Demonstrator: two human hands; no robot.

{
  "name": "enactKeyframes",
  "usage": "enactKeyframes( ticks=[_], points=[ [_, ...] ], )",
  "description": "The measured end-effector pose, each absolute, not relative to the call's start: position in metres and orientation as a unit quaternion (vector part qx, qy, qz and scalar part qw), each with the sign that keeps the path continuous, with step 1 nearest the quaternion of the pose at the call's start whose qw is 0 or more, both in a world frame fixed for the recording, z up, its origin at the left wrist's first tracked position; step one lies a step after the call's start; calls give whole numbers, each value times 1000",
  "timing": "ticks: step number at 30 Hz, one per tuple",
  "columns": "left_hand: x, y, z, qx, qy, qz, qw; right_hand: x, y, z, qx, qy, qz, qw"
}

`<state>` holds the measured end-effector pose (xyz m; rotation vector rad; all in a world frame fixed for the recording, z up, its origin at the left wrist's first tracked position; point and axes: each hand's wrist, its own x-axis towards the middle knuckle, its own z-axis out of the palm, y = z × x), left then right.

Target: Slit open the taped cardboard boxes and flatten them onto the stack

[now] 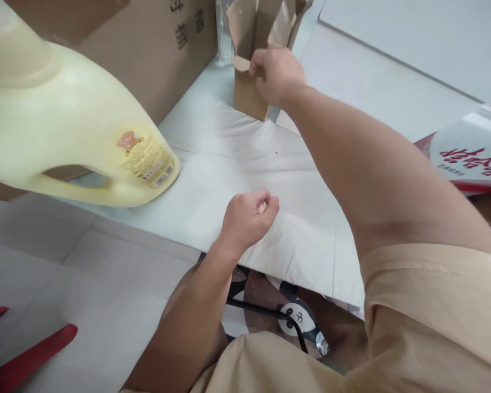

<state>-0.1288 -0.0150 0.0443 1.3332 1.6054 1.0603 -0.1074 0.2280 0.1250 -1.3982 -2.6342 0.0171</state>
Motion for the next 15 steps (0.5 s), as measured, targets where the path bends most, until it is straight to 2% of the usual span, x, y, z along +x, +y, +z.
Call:
enactKeyframes(
  ticks=[4, 8, 12, 14, 15],
  points=[
    [-131, -18, 47, 502, 625, 484, 352, -71, 196, 130, -482, -860, 1, 166],
    [-134, -18, 41, 423, 647, 586, 243, 3, 142, 125, -454, -863, 9, 222],
    [-134, -8, 30, 394, 625, 666, 104, 104, 72, 101, -432, -812, 109, 378],
    [-129, -1, 28, 397, 591, 694, 104, 147, 35, 87, -404, -805, 131, 415],
    [-124, 2, 28, 409, 573, 697, 138, 164, 16, 82, -389, -806, 138, 424]
  ],
)
